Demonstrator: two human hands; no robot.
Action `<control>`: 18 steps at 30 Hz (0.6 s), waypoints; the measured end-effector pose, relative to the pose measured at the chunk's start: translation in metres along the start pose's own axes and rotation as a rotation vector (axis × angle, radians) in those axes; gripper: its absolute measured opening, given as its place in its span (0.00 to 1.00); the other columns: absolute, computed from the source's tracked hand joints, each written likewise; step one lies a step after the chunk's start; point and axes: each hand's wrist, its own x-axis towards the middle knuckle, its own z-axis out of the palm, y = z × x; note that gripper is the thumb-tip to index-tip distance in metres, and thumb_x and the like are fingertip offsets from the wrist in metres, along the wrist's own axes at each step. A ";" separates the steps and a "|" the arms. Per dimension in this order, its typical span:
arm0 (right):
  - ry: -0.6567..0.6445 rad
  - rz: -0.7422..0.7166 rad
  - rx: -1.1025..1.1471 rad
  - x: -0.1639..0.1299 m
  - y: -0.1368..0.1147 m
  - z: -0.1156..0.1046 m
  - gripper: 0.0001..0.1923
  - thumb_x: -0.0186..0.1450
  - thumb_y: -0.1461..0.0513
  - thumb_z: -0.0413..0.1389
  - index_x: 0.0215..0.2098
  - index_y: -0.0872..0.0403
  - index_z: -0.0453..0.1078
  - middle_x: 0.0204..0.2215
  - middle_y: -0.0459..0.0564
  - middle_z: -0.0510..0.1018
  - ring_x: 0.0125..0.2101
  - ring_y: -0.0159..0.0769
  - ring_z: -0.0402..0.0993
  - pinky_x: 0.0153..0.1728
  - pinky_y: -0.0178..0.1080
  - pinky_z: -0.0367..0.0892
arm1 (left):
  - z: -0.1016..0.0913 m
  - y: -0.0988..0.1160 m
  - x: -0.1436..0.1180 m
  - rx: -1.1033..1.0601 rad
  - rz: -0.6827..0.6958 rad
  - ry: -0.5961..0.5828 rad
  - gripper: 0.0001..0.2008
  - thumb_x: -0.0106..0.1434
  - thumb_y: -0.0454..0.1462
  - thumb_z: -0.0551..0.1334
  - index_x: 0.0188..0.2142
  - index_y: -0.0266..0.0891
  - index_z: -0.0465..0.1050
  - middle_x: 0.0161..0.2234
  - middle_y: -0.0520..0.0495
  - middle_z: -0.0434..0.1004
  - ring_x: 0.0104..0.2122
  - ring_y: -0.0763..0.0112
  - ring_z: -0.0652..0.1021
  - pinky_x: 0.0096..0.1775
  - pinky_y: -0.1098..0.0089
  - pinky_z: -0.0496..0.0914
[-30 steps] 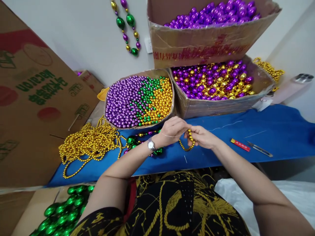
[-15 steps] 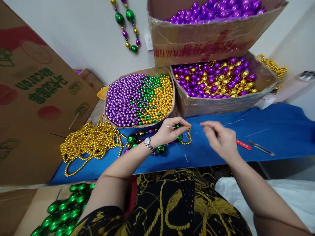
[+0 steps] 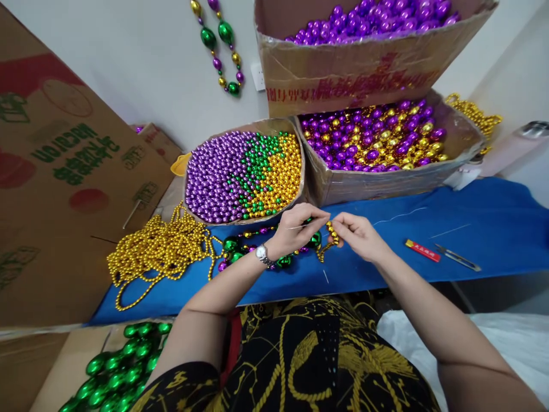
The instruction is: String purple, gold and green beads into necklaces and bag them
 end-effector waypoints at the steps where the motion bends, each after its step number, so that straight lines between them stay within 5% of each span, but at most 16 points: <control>1: 0.055 -0.013 -0.043 -0.002 -0.002 -0.002 0.21 0.65 0.46 0.55 0.31 0.55 0.67 0.24 0.46 0.77 0.20 0.26 0.68 0.23 0.31 0.64 | -0.002 0.000 -0.001 0.026 -0.020 0.001 0.06 0.66 0.39 0.60 0.36 0.42 0.76 0.35 0.46 0.80 0.36 0.69 0.77 0.42 0.66 0.69; 6: 0.172 0.042 -0.115 -0.013 0.008 -0.006 0.22 0.64 0.44 0.56 0.32 0.55 0.70 0.24 0.47 0.77 0.21 0.27 0.70 0.23 0.32 0.66 | -0.011 -0.010 -0.019 0.112 -0.231 0.085 0.11 0.65 0.42 0.60 0.28 0.40 0.71 0.30 0.48 0.74 0.35 0.67 0.71 0.44 0.63 0.64; 11: 0.164 0.169 0.017 -0.021 0.040 0.003 0.22 0.62 0.44 0.57 0.31 0.55 0.70 0.21 0.45 0.74 0.19 0.26 0.65 0.21 0.32 0.62 | -0.011 -0.013 -0.035 -0.515 -0.649 0.062 0.14 0.63 0.45 0.61 0.27 0.38 0.68 0.29 0.49 0.73 0.26 0.74 0.67 0.31 0.70 0.63; 14: 0.168 0.208 0.142 -0.023 0.051 0.006 0.20 0.61 0.46 0.59 0.30 0.54 0.69 0.22 0.44 0.72 0.19 0.25 0.63 0.21 0.32 0.59 | -0.009 -0.007 -0.033 -0.816 -0.673 0.156 0.13 0.60 0.44 0.64 0.27 0.38 0.66 0.39 0.44 0.78 0.31 0.74 0.72 0.33 0.71 0.67; 18: 0.306 0.154 0.303 -0.022 0.045 -0.001 0.17 0.63 0.47 0.54 0.30 0.51 0.62 0.39 0.49 0.77 0.19 0.24 0.55 0.19 0.32 0.53 | 0.000 -0.006 -0.025 -0.919 -0.650 0.187 0.15 0.59 0.46 0.65 0.27 0.39 0.64 0.32 0.47 0.77 0.36 0.70 0.77 0.40 0.67 0.71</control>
